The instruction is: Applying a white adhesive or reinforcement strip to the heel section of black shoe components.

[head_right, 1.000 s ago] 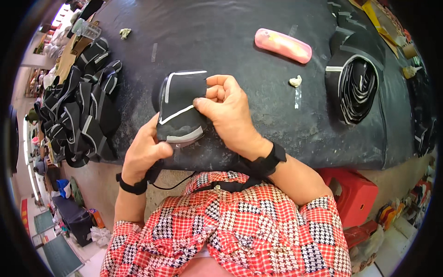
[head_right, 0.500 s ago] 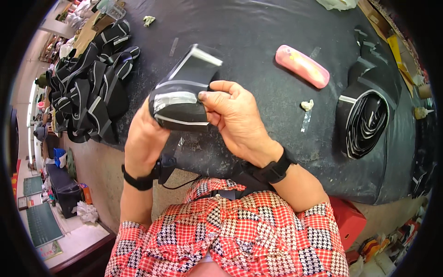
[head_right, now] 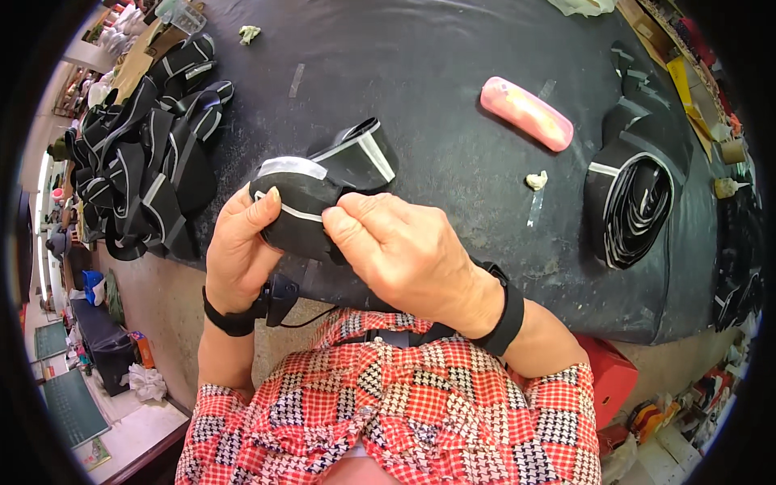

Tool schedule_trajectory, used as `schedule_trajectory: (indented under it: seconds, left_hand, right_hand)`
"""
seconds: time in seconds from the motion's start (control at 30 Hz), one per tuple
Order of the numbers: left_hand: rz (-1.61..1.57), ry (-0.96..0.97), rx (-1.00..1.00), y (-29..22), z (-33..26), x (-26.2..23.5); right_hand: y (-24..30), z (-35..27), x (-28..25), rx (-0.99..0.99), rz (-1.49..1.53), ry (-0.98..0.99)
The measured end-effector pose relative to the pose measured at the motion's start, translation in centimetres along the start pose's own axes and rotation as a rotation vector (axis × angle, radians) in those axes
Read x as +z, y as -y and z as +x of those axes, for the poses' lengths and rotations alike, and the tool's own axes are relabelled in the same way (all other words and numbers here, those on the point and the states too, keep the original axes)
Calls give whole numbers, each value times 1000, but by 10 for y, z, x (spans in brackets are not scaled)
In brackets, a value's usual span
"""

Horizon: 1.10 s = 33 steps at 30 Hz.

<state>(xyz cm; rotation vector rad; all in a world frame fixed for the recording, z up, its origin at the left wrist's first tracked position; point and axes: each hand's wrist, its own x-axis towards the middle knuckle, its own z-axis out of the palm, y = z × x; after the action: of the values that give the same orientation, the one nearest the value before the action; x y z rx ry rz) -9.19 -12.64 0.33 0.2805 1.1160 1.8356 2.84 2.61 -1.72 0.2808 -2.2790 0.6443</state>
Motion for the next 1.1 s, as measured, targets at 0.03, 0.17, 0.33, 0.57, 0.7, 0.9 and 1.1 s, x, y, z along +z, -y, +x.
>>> schedule_trajectory:
  seconds: [0.03, 0.17, 0.33, 0.57, 0.7, 0.9, 1.1]
  left_hand:
    - [1, 0, -17, 0, 0, -1]
    - [-1, 28, -73, 1, 1, -7]
    - [230, 118, -100, 2, -3, -11]
    - [1048, 165, -256, 14, -12, -24]
    - [1187, 237, -192, 22, -13, -24]
    - [718, 184, -276, 31, -26, -33]
    - [618, 24, -103, 35, -37, -25]
  right_hand:
    - [2, 1, -1, -2, -16, 67]
    - [9, 6, 5, 20, -115, 108]
    - [2, 3, 6, 136, 21, 267]
    - [-15, 26, -24, 964, 1041, 611]
    - [-31, 19, -2, 1221, 1371, 429]
    - [-36, 3, 14, 1331, 1482, 388]
    - [-31, -4, 8, 1214, 1387, 358]
